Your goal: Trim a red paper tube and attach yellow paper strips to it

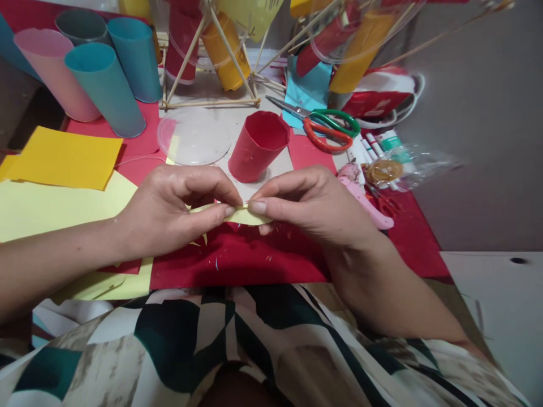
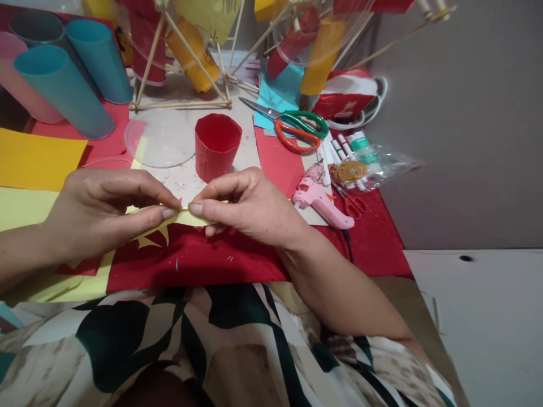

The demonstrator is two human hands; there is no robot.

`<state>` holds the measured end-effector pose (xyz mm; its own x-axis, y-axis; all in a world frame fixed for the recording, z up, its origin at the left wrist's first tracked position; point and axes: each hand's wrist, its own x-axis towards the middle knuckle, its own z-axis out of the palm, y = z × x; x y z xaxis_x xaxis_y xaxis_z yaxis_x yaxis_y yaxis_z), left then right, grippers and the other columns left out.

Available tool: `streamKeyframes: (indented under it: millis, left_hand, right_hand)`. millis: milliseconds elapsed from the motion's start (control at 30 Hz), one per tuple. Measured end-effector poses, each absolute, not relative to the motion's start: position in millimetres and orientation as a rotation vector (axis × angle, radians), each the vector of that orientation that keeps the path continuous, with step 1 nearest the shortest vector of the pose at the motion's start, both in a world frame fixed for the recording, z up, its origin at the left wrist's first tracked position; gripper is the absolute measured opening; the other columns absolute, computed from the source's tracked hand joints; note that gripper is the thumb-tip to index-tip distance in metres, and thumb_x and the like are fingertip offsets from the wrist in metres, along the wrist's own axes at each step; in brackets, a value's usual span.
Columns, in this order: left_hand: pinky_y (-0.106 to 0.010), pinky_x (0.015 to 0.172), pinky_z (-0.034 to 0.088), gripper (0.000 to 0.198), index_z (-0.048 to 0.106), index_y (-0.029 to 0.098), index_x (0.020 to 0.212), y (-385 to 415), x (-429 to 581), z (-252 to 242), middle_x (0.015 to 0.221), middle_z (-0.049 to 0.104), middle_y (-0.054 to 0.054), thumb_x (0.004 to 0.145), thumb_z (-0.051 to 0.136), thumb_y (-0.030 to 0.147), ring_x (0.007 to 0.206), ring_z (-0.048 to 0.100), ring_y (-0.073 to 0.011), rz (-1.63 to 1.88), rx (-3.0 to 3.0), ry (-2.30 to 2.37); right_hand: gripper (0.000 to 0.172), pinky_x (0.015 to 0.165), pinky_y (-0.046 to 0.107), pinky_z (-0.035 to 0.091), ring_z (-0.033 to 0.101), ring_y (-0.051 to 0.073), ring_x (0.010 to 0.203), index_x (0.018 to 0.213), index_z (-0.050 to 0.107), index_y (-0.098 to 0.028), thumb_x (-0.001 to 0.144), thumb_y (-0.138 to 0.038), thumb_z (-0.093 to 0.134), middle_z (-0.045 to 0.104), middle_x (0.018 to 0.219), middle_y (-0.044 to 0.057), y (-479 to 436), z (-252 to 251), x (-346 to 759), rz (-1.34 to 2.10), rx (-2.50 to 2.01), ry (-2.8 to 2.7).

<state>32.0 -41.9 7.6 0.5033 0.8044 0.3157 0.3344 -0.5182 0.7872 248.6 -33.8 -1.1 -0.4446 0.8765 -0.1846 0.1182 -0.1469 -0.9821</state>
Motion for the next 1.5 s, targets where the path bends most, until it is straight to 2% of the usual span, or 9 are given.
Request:
streamKeyframes:
  millis: [167,300,367,467,600,967,1200,1333,1500]
  left_hand:
    - [-0.015,0.048,0.042,0.013,0.071,0.019,0.078,-41,32,10,0.072,0.071,0.003,0.077,0.065,0.008,0.056,0.058,-0.0063,0.824,1.959,0.942]
    - [-0.017,0.042,0.039,0.009,0.070,0.019,0.076,-38,32,13,0.063,0.066,0.002,0.075,0.065,0.011,0.048,0.052,-0.0070,0.734,1.814,0.960]
    - [-0.018,0.046,0.042,0.007,0.070,0.018,0.075,-35,32,13,0.063,0.066,0.001,0.077,0.064,0.017,0.052,0.055,-0.0086,0.703,1.744,0.951]
    - [-0.018,0.050,0.046,0.018,0.071,0.017,0.074,-30,32,10,0.068,0.069,-0.001,0.086,0.060,0.026,0.057,0.058,-0.0093,0.652,1.672,0.962]
    - [-0.017,0.048,0.046,0.017,0.074,0.017,0.076,-28,32,6,0.065,0.068,0.000,0.085,0.063,0.025,0.054,0.058,-0.0088,0.524,1.602,0.916]
    - [-0.017,0.042,0.034,0.022,0.066,0.016,0.072,-35,33,10,0.053,0.050,0.005,0.090,0.060,0.027,0.046,0.042,-0.0054,0.532,1.732,0.906]
    - [-0.019,0.052,0.039,0.018,0.061,0.015,0.073,-42,34,2,0.061,0.059,0.002,0.090,0.055,0.017,0.054,0.050,-0.0066,0.698,2.231,0.961]
    - [-0.018,0.051,0.040,0.018,0.061,0.016,0.072,-42,34,2,0.061,0.059,0.003,0.089,0.057,0.020,0.054,0.052,-0.0071,0.706,2.205,0.968]
    - [-0.017,0.043,0.040,0.019,0.067,0.017,0.077,-36,30,11,0.056,0.059,0.003,0.090,0.058,0.027,0.047,0.051,-0.0071,0.515,1.817,0.930]
  right_hand:
    - [0.012,0.048,0.021,0.047,0.059,0.009,0.051,0.072,0.077,-0.020,0.078,-0.031,0.077,0.068,0.058,-0.001,-37,-1,251,1.469,-1.119,-1.712]
    - [0.009,0.049,0.022,0.044,0.058,0.010,0.053,0.071,0.077,-0.020,0.078,-0.026,0.075,0.068,0.059,-0.001,-40,0,249,1.330,-1.118,-1.819]
    - [0.010,0.050,0.023,0.044,0.057,0.010,0.054,0.071,0.077,-0.020,0.078,-0.025,0.074,0.068,0.060,-0.001,-41,1,248,1.284,-1.113,-1.849]
    - [0.010,0.051,0.024,0.045,0.059,0.011,0.056,0.070,0.077,-0.021,0.078,-0.024,0.073,0.070,0.063,0.000,-41,1,247,1.206,-1.107,-1.900]
    - [0.011,0.053,0.023,0.046,0.059,0.011,0.057,0.070,0.077,-0.021,0.080,-0.022,0.071,0.071,0.064,-0.001,-41,1,247,1.161,-1.053,-1.947]
    - [0.013,0.048,0.024,0.040,0.054,0.010,0.053,0.073,0.077,-0.021,0.081,-0.030,0.073,0.067,0.060,-0.001,-39,-1,251,1.260,-1.103,-1.911]
    - [0.033,0.048,0.023,0.039,0.052,0.010,0.053,0.065,0.071,-0.019,0.079,-0.048,0.076,0.061,0.058,0.000,-37,-3,247,1.400,-1.130,-1.837]
    - [0.031,0.046,0.022,0.041,0.053,0.009,0.050,0.068,0.072,-0.018,0.081,-0.047,0.074,0.064,0.058,-0.001,-38,-5,246,1.526,-1.109,-1.796]
    - [0.024,0.044,0.021,0.040,0.052,0.008,0.046,0.070,0.073,-0.018,0.079,-0.041,0.077,0.065,0.056,-0.002,-38,-4,249,1.489,-1.127,-1.753]
